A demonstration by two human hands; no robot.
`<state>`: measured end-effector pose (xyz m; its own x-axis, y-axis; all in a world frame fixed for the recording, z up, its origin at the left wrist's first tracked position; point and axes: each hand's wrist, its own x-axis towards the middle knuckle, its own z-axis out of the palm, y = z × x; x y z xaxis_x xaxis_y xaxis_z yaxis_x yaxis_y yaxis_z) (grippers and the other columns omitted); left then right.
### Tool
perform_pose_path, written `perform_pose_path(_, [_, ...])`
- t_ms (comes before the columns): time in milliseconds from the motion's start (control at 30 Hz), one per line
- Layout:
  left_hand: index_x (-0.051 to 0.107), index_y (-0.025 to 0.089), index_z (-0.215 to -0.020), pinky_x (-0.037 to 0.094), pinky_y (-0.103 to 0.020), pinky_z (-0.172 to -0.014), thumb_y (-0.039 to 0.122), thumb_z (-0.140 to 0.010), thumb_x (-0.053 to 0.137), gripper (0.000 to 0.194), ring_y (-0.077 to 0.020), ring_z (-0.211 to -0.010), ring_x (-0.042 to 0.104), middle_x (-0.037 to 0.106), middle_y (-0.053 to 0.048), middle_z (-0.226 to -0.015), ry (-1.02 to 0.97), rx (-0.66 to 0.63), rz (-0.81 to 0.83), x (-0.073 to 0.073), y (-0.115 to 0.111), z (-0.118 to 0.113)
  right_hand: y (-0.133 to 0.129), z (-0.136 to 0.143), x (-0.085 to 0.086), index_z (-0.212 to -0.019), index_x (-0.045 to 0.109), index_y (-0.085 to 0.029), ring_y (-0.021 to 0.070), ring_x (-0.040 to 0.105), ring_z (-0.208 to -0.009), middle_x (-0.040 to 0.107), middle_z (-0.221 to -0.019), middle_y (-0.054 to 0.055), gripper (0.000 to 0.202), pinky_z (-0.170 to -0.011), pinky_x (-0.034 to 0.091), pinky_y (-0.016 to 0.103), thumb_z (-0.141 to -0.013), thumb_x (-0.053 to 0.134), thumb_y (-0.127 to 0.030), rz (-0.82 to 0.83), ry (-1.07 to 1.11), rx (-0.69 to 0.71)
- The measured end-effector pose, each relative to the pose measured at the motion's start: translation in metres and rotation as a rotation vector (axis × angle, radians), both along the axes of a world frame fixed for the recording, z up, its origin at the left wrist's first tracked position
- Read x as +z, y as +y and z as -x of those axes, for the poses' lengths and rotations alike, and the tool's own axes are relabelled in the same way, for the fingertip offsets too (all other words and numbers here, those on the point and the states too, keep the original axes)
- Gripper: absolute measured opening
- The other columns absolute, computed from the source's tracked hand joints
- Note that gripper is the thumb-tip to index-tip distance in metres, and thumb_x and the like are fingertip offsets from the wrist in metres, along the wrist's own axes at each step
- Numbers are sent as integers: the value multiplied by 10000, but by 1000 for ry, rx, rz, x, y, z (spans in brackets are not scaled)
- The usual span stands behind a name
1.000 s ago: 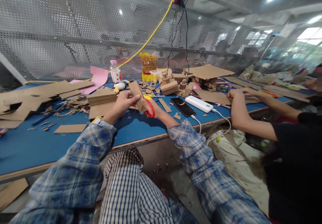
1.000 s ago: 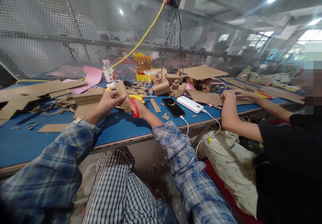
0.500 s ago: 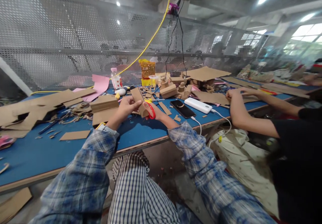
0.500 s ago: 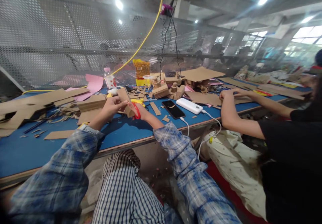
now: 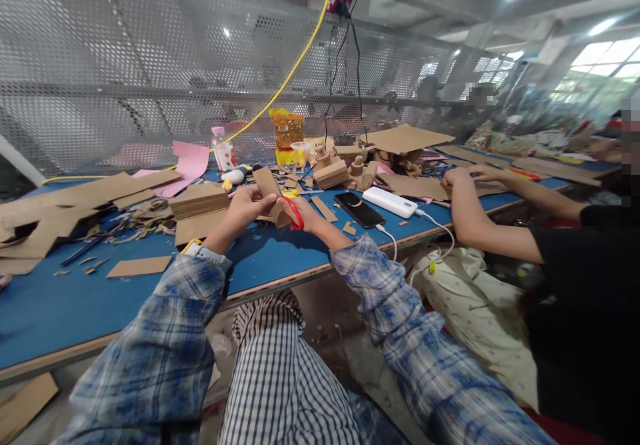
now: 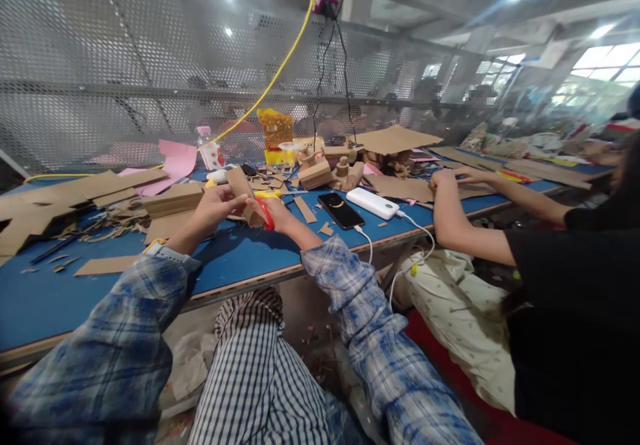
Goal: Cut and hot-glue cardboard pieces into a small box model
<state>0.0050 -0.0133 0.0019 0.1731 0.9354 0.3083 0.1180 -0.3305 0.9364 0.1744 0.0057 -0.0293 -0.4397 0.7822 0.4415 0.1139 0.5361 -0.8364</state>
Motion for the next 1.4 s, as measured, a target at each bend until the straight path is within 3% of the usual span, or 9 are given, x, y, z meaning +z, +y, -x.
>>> perform_pose_path(200, [714,125,-940,528,-250,-583,575,-579,854,593,-181,-694,673,752,-80,-859,-18,-13,-40,5,-3,2,5,-3,11,-649,482,-203,83,481,-445,483,-530,-49,563,-470,416,228,-857,589,-716,300,287,-52])
perform_pose_path(400, [707,183,-1028,543,-252,-604,409,-638,791,459,-197,-723,709,744,-29,-867,31,-113,72,10,-9,3,7,-9,17,-762,575,-179,78,544,-534,572,-627,-59,526,-543,463,222,-545,889,-541,243,523,-126])
perform_pose_path(567, [687,194,-928,522,-260,-497,326,-647,745,315,-188,-544,674,678,10,-677,161,-227,177,13,-15,0,7,-13,17,-802,621,-174,87,547,-596,605,-680,-46,411,-571,447,228,-547,850,-402,206,524,-118])
perform_pose_path(667, [701,164,-937,514,-246,-489,359,-614,830,398,-171,-546,661,697,-15,-702,167,-171,137,16,-14,3,8,-15,17,-765,597,-181,77,502,-563,564,-639,-57,349,-548,414,227,-558,810,-364,181,575,-192])
perform_pose_path(800, [689,130,-1106,593,-271,-659,353,-553,915,637,-164,-680,706,727,-39,-844,-29,25,-10,19,-11,11,11,-17,17,-791,576,-191,85,507,-545,560,-616,-60,343,-537,405,235,-552,769,-344,203,719,-233])
perform_pose_path(900, [637,134,-1188,586,-255,-714,349,-536,930,746,-141,-684,698,682,14,-735,-259,156,-115,20,-8,14,8,-15,16,-826,578,-187,83,485,-506,550,-586,-74,408,-508,379,236,-525,796,-356,248,670,-185])
perform_pose_path(1033, [637,135,-1078,558,-231,-732,396,-474,946,726,-109,-675,671,700,8,-760,-420,178,-125,15,-3,11,-1,-6,13,-792,546,-192,80,462,-495,520,-555,-91,481,-503,351,233,-504,859,-416,263,424,-90])
perform_pose_path(1233, [711,142,-916,505,-247,-651,595,-585,860,581,-157,-716,655,723,-49,-807,-117,101,-127,3,1,5,-4,4,7,-714,512,-193,72,459,-568,538,-603,-88,514,-581,403,233,-465,912,-400,224,331,-13])
perform_pose_path(1400, [744,149,-927,476,-258,-619,610,-624,815,555,-165,-688,637,743,-65,-826,-58,135,-171,0,6,9,0,1,9,-738,555,-186,80,479,-551,536,-607,-80,478,-567,410,238,-522,901,-435,247,393,20])
